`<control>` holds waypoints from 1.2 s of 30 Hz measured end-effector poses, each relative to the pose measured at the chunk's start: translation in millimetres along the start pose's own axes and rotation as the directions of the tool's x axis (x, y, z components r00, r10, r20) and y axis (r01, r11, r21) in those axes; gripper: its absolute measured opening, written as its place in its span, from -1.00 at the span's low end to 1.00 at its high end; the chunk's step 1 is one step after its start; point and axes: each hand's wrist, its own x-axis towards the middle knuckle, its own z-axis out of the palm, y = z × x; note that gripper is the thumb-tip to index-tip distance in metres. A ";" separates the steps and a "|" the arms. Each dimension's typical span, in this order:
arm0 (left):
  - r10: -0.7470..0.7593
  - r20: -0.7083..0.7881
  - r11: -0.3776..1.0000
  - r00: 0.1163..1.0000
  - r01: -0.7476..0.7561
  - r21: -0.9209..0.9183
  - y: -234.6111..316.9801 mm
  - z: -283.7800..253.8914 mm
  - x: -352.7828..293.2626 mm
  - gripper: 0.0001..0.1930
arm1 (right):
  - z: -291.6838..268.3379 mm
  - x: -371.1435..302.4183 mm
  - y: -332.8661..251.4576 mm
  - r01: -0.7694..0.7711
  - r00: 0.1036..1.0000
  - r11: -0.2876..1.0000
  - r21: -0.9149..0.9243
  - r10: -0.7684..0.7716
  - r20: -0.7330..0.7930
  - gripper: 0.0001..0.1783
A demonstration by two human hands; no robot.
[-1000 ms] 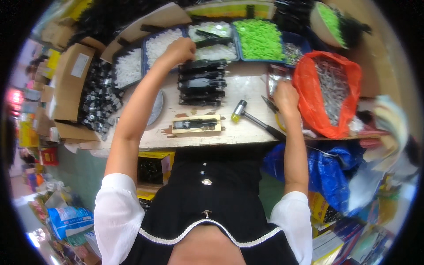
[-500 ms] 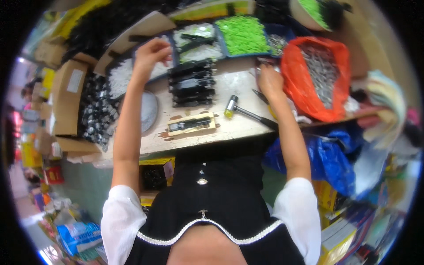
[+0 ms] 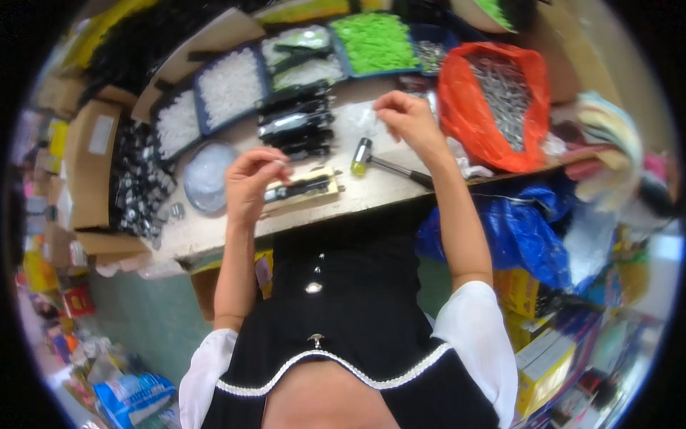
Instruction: The person assembles small lock mechanisms at a cluttered workbench. They pick up metal cylinders and small components, insert them into a wooden jig, and use a hammer to secure the parts. The person repeatedly handles the components and the hammer, stacking the finished locks on the table.
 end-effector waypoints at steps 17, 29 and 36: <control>0.228 -0.036 0.971 0.973 -0.224 0.080 -13.9 -0.4 -39.7 -0.89 | 129.6 -40.0 -10.1 -0.144 0.948 0.897 0.419 0.004 0.319 -0.91; 0.355 0.002 0.874 0.935 -0.332 0.354 -13.2 -6.0 -44.5 -0.87 | 132.4 -39.2 -8.1 -0.233 0.935 0.876 0.423 0.083 0.345 -0.91; 0.311 0.003 0.877 0.950 -0.289 0.384 -14.1 -8.0 -46.7 -0.87 | 130.5 -40.6 -7.6 -0.241 0.916 0.923 0.301 0.114 0.385 -0.91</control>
